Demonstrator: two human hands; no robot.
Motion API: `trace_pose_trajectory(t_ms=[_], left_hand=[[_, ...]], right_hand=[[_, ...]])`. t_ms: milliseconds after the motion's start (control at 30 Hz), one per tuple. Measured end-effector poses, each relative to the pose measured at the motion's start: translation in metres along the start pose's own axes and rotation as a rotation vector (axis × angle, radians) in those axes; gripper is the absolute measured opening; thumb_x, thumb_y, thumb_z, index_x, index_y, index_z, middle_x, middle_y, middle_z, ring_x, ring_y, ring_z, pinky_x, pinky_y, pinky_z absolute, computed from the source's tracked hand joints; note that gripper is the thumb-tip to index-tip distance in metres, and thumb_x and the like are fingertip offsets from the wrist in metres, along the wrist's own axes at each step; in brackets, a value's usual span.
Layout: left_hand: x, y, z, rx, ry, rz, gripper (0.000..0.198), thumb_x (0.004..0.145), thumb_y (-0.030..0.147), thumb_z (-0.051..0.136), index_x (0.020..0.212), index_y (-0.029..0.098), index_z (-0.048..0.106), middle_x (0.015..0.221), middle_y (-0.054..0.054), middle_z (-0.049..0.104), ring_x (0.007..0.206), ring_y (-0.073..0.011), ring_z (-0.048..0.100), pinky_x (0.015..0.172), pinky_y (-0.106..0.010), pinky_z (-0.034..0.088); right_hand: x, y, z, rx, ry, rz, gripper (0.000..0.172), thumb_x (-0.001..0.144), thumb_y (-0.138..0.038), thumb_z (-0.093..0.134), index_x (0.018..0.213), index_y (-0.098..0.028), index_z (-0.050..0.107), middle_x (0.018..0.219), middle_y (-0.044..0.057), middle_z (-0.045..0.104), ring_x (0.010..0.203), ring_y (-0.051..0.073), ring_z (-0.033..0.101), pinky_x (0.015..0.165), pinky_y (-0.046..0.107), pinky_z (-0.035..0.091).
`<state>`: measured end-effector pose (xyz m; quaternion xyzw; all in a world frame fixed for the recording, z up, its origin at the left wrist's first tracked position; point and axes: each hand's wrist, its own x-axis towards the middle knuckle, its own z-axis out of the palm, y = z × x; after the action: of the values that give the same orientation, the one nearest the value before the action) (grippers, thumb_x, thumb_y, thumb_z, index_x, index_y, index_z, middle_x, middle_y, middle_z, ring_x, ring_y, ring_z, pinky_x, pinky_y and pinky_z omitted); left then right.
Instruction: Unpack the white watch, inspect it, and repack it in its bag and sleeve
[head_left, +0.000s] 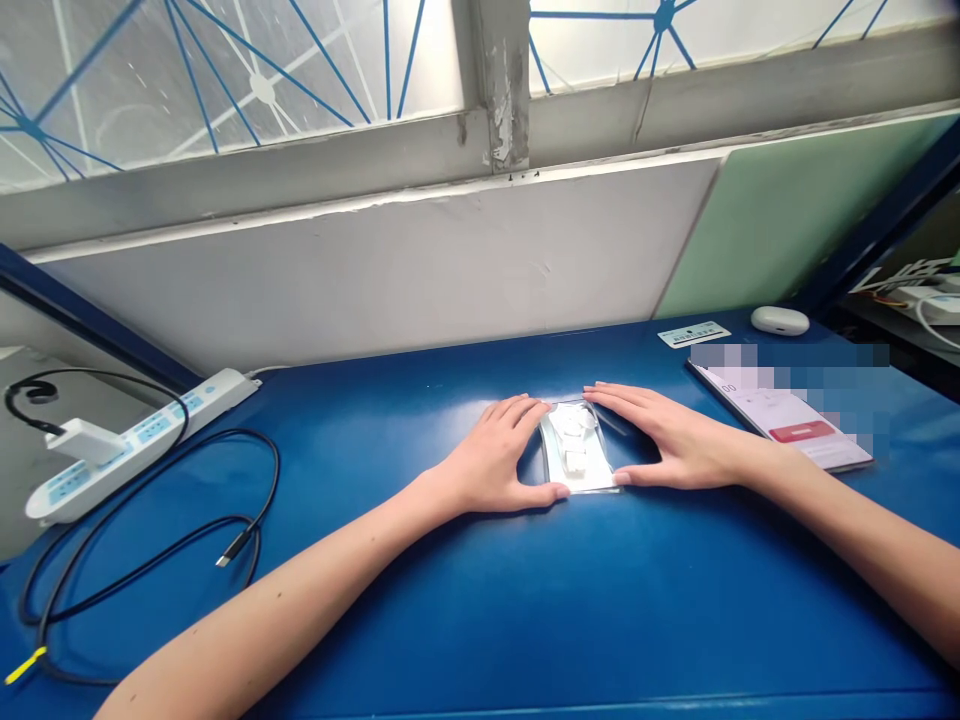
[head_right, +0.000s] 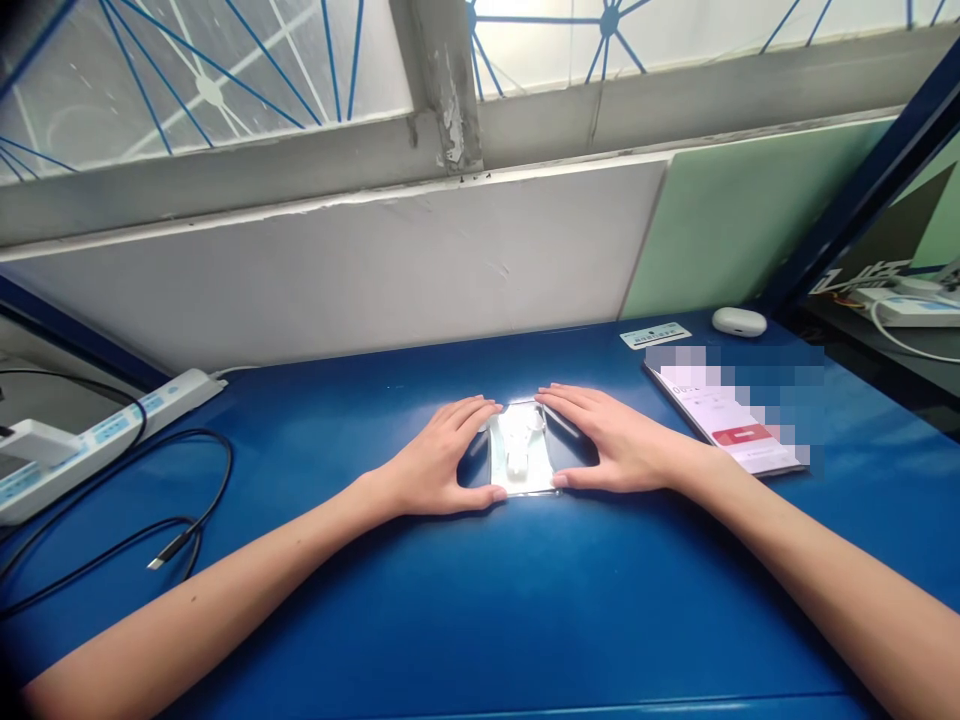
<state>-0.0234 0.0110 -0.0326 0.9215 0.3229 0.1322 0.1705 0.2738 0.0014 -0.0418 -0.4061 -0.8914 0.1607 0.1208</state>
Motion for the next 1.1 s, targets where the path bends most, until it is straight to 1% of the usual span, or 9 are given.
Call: trace_pose_trajectory(t_ms=[133,300,400,667,900,1100], left_hand=[[0.0006,0.0006,0.0003,0.009,-0.009,-0.013,0.093,0.078,0.066,0.07,0.149,0.017,0.036,0.154,-0.019,0.041,0.146,-0.0381,0.033,0.119,-0.055,0.029],[0.0,-0.0004,0.0017,-0.004,0.001,-0.016,0.092,0.078,0.066,0.07,0.15,0.018,0.036,0.154,-0.018,0.042,0.146,-0.0387,0.034,0.118,-0.055,0.03],[-0.0003,-0.0007,0.0018,-0.009,0.004,-0.012,0.092,0.078,0.066,0.07,0.149,0.018,0.036,0.154,-0.018,0.042,0.146,-0.0389,0.033,0.118,-0.055,0.03],[0.0001,0.0002,0.0015,-0.012,0.004,-0.018,0.092,0.078,0.066,0.07,0.149,0.017,0.037,0.154,-0.019,0.042,0.146,-0.0393,0.033,0.118,-0.056,0.03],[0.0007,-0.0008,0.0031,-0.02,0.015,-0.016,0.093,0.076,0.068,0.071,0.147,0.018,0.039,0.153,-0.019,0.043,0.146,-0.0395,0.033,0.118,-0.056,0.03],[0.0005,-0.0013,0.0042,-0.001,-0.003,-0.029,0.104,0.074,0.073,0.07,0.15,0.012,0.034,0.155,-0.021,0.039,0.147,-0.0385,0.031,0.12,-0.053,0.028]], right_hand=[[0.0,-0.0005,0.0004,-0.003,-0.009,0.014,0.096,0.082,-0.062,0.066,0.158,-0.017,0.028,0.162,0.019,0.033,0.147,0.042,0.031,0.116,0.062,0.033],[-0.0018,0.0041,0.0026,0.027,0.017,0.005,0.093,0.083,-0.059,0.067,0.159,-0.024,0.028,0.162,0.015,0.034,0.147,0.041,0.032,0.116,0.062,0.034],[-0.0022,0.0071,0.0033,0.027,0.02,0.0,0.092,0.083,-0.058,0.067,0.159,-0.025,0.028,0.162,0.014,0.035,0.147,0.041,0.032,0.115,0.061,0.035],[-0.002,0.0068,0.0022,0.026,0.002,0.019,0.09,0.084,-0.059,0.066,0.158,-0.022,0.029,0.161,0.015,0.036,0.148,0.038,0.031,0.117,0.058,0.033],[-0.0031,-0.0003,0.0019,-0.045,-0.05,0.035,0.099,0.084,-0.066,0.062,0.16,-0.016,0.023,0.164,0.019,0.029,0.149,0.04,0.027,0.117,0.06,0.032],[-0.0034,-0.0014,0.0018,-0.042,-0.05,0.043,0.105,0.08,-0.068,0.066,0.16,-0.015,0.022,0.164,0.02,0.029,0.149,0.042,0.027,0.117,0.061,0.032]])
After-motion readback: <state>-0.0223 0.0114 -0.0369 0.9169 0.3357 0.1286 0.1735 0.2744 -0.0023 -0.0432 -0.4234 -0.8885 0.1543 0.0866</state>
